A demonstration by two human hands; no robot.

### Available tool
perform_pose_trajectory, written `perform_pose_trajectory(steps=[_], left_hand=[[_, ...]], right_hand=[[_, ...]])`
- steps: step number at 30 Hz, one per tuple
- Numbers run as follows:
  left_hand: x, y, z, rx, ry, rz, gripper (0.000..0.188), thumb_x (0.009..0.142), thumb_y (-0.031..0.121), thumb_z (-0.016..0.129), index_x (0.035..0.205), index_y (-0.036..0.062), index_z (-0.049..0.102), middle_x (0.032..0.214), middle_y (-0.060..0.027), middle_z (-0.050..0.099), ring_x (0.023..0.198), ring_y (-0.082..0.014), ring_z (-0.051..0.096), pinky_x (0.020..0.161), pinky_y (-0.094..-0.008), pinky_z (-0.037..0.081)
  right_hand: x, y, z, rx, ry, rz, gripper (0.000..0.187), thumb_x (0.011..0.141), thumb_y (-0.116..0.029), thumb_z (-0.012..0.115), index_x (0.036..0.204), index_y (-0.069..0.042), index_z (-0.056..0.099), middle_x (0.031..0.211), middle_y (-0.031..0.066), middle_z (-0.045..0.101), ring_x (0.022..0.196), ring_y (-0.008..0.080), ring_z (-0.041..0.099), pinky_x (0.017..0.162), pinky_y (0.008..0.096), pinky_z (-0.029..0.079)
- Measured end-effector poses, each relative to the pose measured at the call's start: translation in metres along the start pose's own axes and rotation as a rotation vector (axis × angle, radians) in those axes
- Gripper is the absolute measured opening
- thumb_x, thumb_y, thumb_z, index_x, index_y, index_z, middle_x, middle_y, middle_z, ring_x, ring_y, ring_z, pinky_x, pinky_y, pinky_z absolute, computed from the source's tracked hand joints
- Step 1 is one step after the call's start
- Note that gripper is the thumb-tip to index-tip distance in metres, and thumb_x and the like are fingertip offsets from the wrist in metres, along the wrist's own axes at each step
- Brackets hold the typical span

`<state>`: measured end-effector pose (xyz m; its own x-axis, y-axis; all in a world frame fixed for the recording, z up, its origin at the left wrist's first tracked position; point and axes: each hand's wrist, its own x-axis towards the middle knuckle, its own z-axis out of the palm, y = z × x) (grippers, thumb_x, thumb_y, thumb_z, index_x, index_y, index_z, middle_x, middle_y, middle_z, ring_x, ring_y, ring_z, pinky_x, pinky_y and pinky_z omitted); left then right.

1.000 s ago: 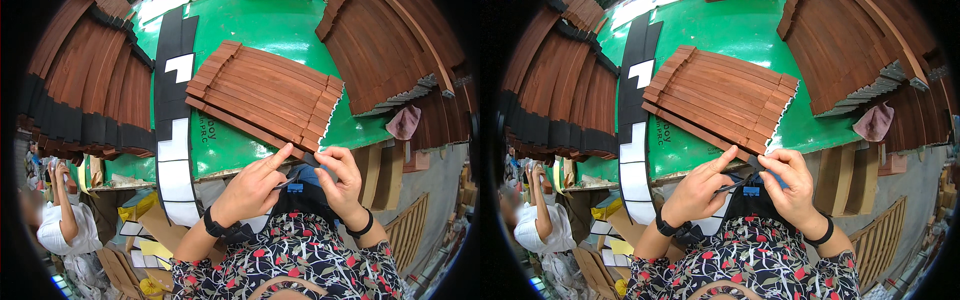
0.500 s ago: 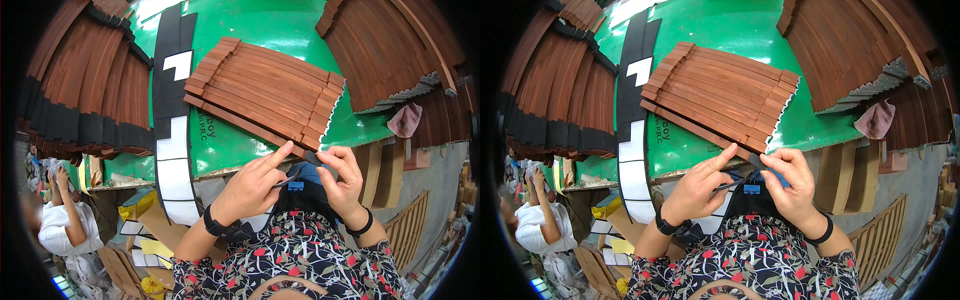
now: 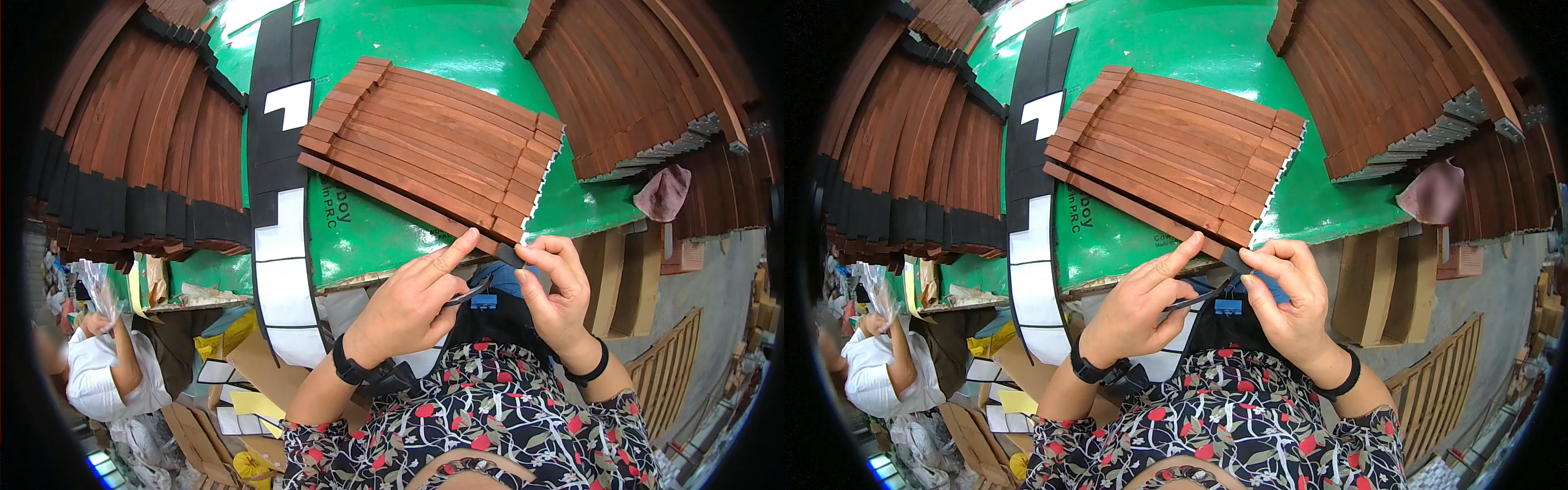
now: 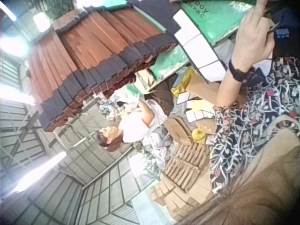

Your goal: Assembling wooden slats with black plastic clips on a workbench.

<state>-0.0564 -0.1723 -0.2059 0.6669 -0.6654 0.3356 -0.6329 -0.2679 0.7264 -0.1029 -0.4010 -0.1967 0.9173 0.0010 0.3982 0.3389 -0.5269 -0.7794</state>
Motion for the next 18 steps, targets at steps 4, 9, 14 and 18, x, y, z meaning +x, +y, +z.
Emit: perform_pose_trajectory(steps=[4, 9, 14, 18], left_hand=[[-0.0003, 0.0000, 0.0010, 0.015, -0.003, -0.009, 0.020, 0.070, -0.004, 0.065, 0.089, 0.0011, 0.059, 0.152, -0.0257, 0.044, 0.129, -0.0390, 0.055, 0.103, -0.0447, 0.047], [-0.0006, -0.0005, 0.0009, 0.023, -0.020, -0.017, 0.021, 0.071, -0.004, 0.066, 0.090, 0.0014, 0.060, 0.152, -0.0269, 0.044, 0.129, -0.0405, 0.055, 0.104, -0.0445, 0.046], [0.0000, -0.0003, -0.0001, 0.019, -0.019, -0.004, 0.023, 0.071, -0.004, 0.066, 0.092, 0.0015, 0.060, 0.151, -0.0287, 0.044, 0.130, -0.0424, 0.054, 0.105, -0.0444, 0.045], [-0.0007, -0.0006, 0.0004, 0.021, -0.019, -0.007, 0.024, 0.070, -0.004, 0.067, 0.093, 0.0014, 0.060, 0.151, -0.0301, 0.043, 0.130, -0.0433, 0.054, 0.106, -0.0439, 0.045]], right_hand=[[-0.0010, 0.0011, 0.0015, 0.021, 0.011, 0.011, 0.032, 0.081, 0.005, 0.072, 0.113, -0.002, 0.070, 0.105, 0.0113, 0.062, 0.093, 0.0230, 0.063, 0.081, 0.0319, 0.051], [-0.0012, -0.0001, 0.0027, 0.031, 0.018, 0.019, 0.032, 0.081, 0.005, 0.071, 0.113, -0.002, 0.070, 0.105, 0.0111, 0.062, 0.093, 0.0230, 0.063, 0.081, 0.0324, 0.051], [-0.0010, -0.0017, 0.0043, 0.010, 0.030, 0.012, 0.032, 0.081, 0.005, 0.071, 0.112, -0.002, 0.070, 0.104, 0.0113, 0.061, 0.092, 0.0233, 0.063, 0.081, 0.0326, 0.052], [-0.0017, -0.0014, 0.0047, 0.013, 0.035, 0.026, 0.031, 0.081, 0.005, 0.070, 0.112, -0.002, 0.070, 0.104, 0.0119, 0.061, 0.093, 0.0241, 0.063, 0.081, 0.0329, 0.051]])
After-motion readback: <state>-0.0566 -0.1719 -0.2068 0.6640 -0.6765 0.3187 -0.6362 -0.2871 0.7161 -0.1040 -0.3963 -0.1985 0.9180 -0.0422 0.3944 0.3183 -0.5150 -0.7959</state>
